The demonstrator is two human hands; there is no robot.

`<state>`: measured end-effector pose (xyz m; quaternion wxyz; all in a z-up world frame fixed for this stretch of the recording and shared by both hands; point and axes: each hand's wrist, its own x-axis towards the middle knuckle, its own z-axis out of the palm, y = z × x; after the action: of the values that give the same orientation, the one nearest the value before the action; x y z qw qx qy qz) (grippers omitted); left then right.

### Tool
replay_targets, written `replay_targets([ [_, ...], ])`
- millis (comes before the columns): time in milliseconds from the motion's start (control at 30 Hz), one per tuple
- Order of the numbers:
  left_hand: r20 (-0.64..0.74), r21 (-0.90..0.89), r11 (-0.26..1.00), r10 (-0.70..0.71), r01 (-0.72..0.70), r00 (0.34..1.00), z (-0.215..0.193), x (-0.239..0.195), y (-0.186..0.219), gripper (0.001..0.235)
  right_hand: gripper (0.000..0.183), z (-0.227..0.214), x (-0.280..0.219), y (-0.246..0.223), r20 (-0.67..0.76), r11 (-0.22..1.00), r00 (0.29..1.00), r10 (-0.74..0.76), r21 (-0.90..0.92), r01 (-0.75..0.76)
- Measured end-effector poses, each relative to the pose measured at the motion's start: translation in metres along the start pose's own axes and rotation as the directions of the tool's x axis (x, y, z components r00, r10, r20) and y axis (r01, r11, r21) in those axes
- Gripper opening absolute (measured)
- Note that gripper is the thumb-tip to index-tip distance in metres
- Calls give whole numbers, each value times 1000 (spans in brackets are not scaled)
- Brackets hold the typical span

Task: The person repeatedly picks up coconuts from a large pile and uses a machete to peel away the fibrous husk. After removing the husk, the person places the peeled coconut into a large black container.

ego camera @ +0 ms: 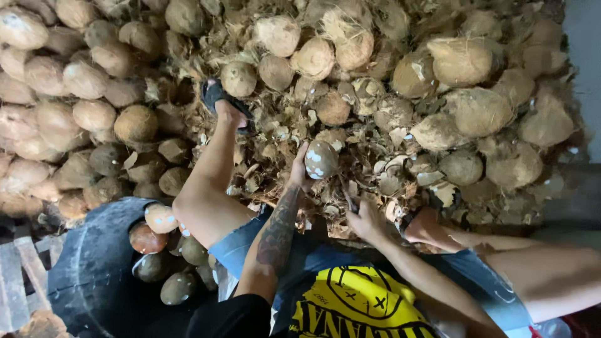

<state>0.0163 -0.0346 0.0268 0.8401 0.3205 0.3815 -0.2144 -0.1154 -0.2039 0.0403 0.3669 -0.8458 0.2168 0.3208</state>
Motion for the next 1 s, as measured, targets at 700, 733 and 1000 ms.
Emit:
replay_targets([
  [700,-141,-45,999,19,-26,990,-16,-1,17,66,48,-42,93,-24,-183,921,955,-233,-357,156],
  [733,-152,-39,999,22,-28,988,-19,-3,17,66,51,-37,95,-23,-183,919,961,-209,-372,129],
  [1000,-173,-130,982,117,-140,978,-2,-4,36,72,26,-48,91,-83,-299,902,851,-430,-172,396],
])
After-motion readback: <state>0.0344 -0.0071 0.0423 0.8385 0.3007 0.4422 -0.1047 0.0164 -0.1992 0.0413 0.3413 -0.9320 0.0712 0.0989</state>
